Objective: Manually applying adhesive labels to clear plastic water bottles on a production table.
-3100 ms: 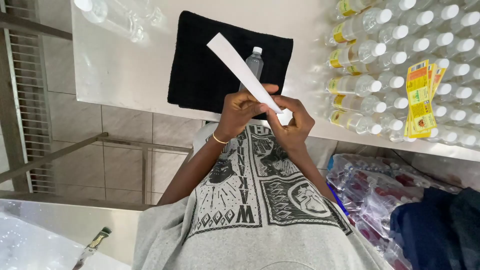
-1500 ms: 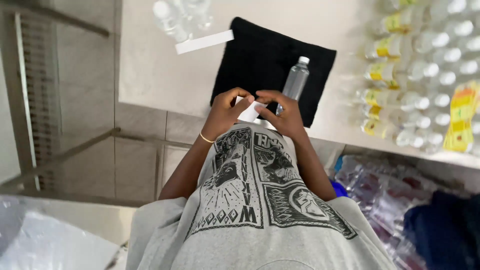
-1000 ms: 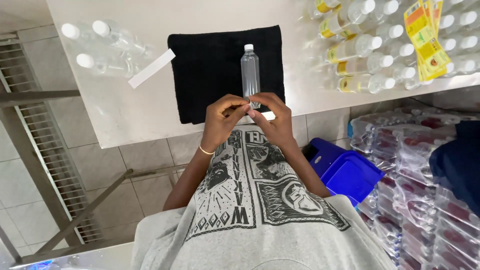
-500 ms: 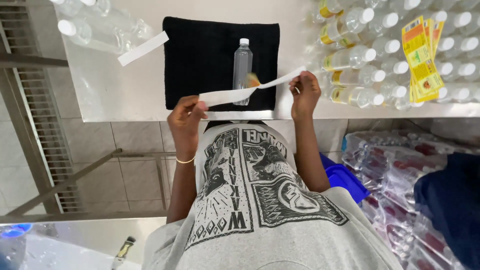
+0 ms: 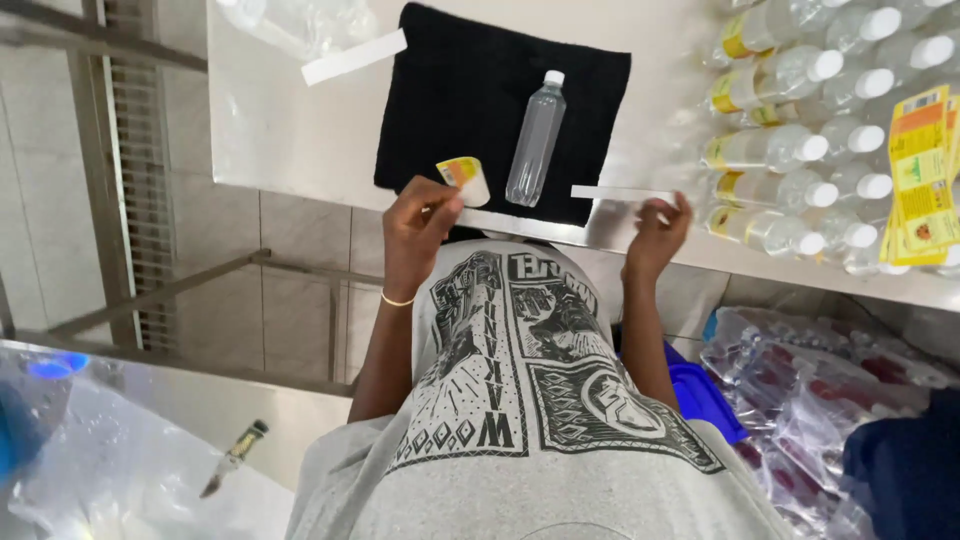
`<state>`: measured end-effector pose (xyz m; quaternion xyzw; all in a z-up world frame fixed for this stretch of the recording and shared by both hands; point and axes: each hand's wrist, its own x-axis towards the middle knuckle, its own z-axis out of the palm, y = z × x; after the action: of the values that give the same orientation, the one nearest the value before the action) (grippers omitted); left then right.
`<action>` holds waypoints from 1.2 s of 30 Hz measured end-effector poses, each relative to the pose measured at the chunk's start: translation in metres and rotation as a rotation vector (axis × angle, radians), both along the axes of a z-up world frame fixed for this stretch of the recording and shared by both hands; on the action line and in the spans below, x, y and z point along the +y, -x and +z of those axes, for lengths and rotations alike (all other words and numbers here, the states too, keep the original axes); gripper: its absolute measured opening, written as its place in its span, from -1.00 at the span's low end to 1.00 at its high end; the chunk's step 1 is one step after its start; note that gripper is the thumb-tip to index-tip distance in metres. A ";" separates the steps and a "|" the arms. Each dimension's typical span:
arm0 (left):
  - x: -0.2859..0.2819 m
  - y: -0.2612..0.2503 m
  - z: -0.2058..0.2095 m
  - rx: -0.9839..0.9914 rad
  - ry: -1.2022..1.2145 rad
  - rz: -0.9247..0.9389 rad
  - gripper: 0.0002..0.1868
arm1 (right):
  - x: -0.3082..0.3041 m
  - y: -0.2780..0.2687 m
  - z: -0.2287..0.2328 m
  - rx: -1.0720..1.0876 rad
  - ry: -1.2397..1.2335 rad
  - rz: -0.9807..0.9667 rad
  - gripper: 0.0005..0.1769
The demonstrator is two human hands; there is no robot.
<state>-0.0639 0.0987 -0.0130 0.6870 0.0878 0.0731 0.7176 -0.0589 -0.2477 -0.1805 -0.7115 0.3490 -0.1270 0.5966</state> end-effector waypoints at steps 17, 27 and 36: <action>0.072 -0.059 -0.040 -0.279 -0.667 -0.616 -0.72 | 0.105 -0.029 0.062 -0.117 -0.711 0.324 -0.52; 0.025 -0.084 -0.124 0.174 -0.019 -0.357 -0.69 | 0.112 -0.035 0.057 -0.127 -0.289 0.162 -0.62; -0.001 -0.057 -0.180 0.326 0.268 -0.151 -0.39 | 0.107 -0.024 -0.021 -0.157 -0.440 0.060 -0.55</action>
<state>-0.0069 0.0974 -0.1935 0.5930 0.1598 -0.1054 0.7821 -0.0352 -0.1410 -0.2017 -0.5622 0.2996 -0.0850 0.7661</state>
